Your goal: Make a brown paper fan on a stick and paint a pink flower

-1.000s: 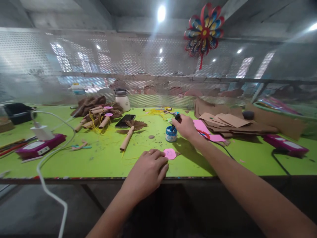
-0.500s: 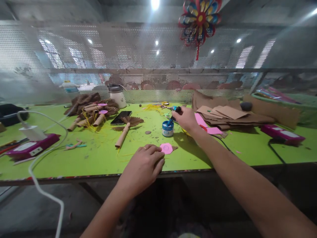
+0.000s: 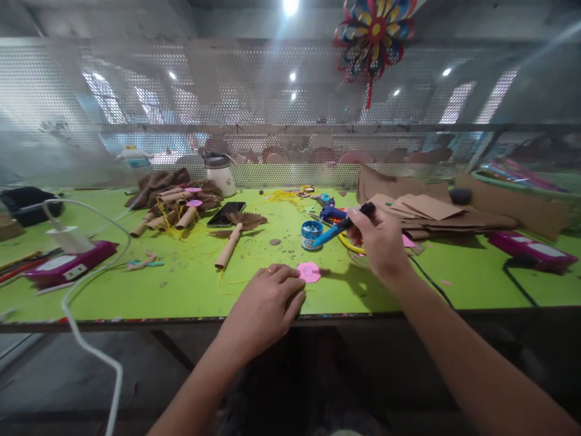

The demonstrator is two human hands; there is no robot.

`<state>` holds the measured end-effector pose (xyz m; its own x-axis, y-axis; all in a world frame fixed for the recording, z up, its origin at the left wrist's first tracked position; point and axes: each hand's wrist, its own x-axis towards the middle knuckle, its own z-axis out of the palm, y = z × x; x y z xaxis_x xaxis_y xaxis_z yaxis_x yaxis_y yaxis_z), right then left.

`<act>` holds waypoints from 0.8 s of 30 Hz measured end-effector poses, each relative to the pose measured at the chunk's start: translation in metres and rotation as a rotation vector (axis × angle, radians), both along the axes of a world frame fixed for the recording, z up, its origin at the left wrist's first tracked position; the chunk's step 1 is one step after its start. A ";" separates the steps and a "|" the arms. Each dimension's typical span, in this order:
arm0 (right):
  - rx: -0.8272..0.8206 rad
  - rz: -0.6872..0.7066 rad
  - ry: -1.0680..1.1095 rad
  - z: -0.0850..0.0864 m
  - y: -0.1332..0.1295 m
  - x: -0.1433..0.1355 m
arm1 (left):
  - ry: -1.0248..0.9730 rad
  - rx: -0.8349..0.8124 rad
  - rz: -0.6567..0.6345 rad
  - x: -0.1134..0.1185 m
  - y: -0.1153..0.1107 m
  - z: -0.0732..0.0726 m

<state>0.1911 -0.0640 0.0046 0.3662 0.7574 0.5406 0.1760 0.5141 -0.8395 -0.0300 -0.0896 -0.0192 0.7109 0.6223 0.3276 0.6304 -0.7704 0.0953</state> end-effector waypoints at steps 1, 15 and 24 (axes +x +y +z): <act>-0.024 0.017 0.006 -0.005 -0.003 0.000 | -0.001 0.001 0.000 0.000 0.000 0.000; -0.130 0.003 -0.253 -0.026 -0.011 -0.009 | -0.003 0.019 -0.004 0.000 0.000 -0.001; -0.128 0.002 -0.297 -0.027 -0.011 -0.010 | -0.006 0.005 -0.004 0.000 -0.001 -0.001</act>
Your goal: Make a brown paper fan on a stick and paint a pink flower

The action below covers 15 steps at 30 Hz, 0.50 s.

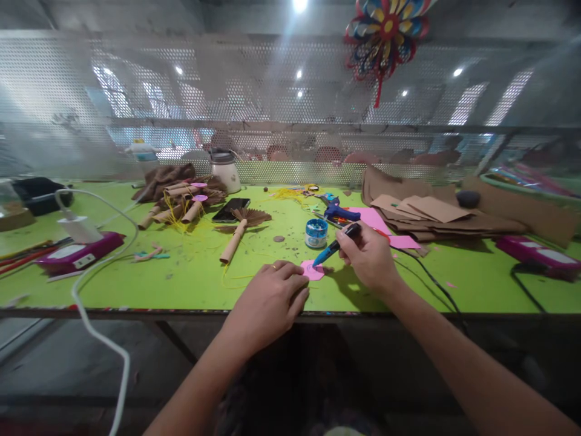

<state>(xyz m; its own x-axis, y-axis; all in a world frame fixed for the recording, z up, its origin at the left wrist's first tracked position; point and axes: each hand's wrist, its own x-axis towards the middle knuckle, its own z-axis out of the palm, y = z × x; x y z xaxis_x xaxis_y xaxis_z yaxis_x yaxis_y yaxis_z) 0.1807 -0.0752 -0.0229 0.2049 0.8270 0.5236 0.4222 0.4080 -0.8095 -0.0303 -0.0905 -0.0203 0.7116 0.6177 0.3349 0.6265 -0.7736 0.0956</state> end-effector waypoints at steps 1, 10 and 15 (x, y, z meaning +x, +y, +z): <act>0.002 0.001 -0.009 0.000 0.000 0.000 | -0.003 -0.001 0.000 0.000 0.000 0.000; -0.001 -0.030 -0.107 0.001 -0.001 0.001 | -0.013 0.009 -0.002 0.000 0.000 -0.001; 0.013 -0.043 -0.167 0.003 -0.004 -0.001 | -0.015 0.014 0.000 0.000 0.001 -0.001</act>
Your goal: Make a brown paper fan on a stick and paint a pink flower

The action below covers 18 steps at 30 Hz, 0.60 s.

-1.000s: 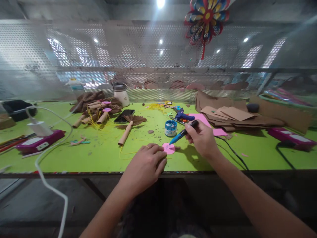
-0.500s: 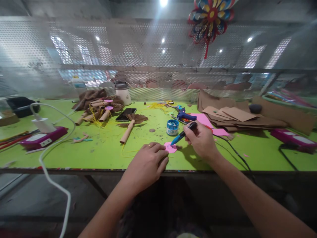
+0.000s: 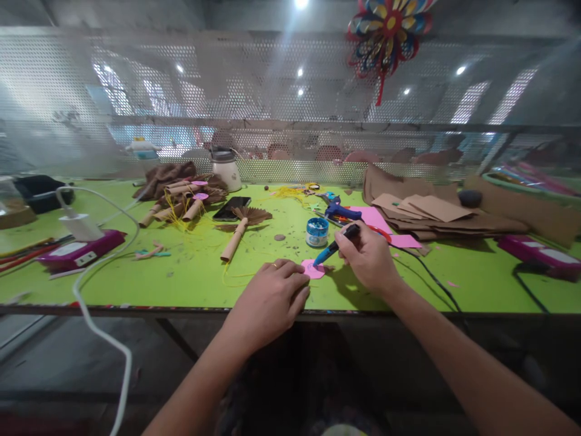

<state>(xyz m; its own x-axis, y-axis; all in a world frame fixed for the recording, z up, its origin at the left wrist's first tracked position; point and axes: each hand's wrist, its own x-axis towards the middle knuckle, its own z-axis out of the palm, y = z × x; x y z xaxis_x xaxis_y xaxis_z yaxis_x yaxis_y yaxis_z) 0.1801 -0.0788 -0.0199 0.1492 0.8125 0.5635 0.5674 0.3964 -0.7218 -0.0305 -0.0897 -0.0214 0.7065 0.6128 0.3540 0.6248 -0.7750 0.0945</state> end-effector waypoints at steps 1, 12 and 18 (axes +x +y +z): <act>0.003 -0.004 -0.010 0.001 -0.001 -0.001 | 0.003 0.000 0.002 0.000 0.000 0.000; 0.021 -0.029 -0.023 0.001 -0.002 0.001 | 0.003 0.008 -0.002 0.001 0.000 -0.001; 0.056 -0.003 0.145 0.000 -0.001 0.002 | 0.012 0.007 0.000 0.001 0.000 -0.001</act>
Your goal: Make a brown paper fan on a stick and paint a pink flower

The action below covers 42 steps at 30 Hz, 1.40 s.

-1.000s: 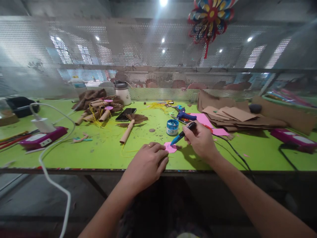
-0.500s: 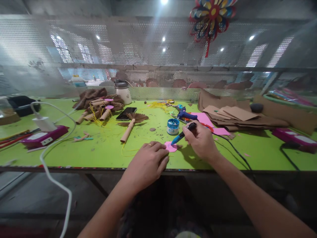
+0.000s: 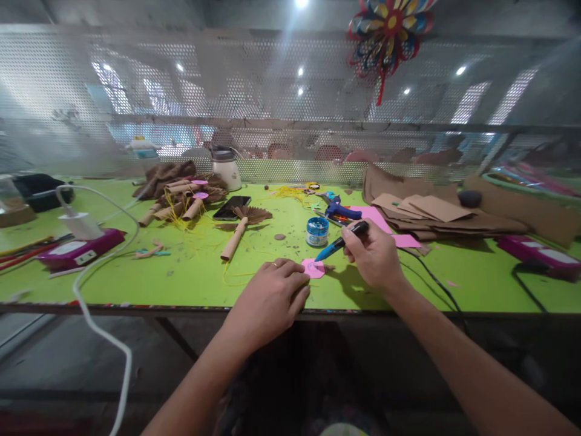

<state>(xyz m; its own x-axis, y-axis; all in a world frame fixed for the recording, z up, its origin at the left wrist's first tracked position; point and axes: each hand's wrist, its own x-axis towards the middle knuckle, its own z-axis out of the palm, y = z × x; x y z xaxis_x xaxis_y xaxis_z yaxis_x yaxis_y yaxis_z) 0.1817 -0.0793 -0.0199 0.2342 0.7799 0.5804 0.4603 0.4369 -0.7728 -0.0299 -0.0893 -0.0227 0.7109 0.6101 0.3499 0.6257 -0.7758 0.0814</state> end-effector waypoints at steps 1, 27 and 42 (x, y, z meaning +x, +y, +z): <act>0.007 0.001 0.023 0.000 0.000 0.000 | 0.002 -0.004 -0.001 0.000 0.000 0.000; -0.024 0.048 -0.105 -0.005 0.001 -0.006 | 0.011 -0.025 0.001 0.000 0.000 0.002; -0.011 -0.003 -0.152 -0.002 -0.001 -0.008 | 0.009 -0.013 0.000 0.000 0.000 0.000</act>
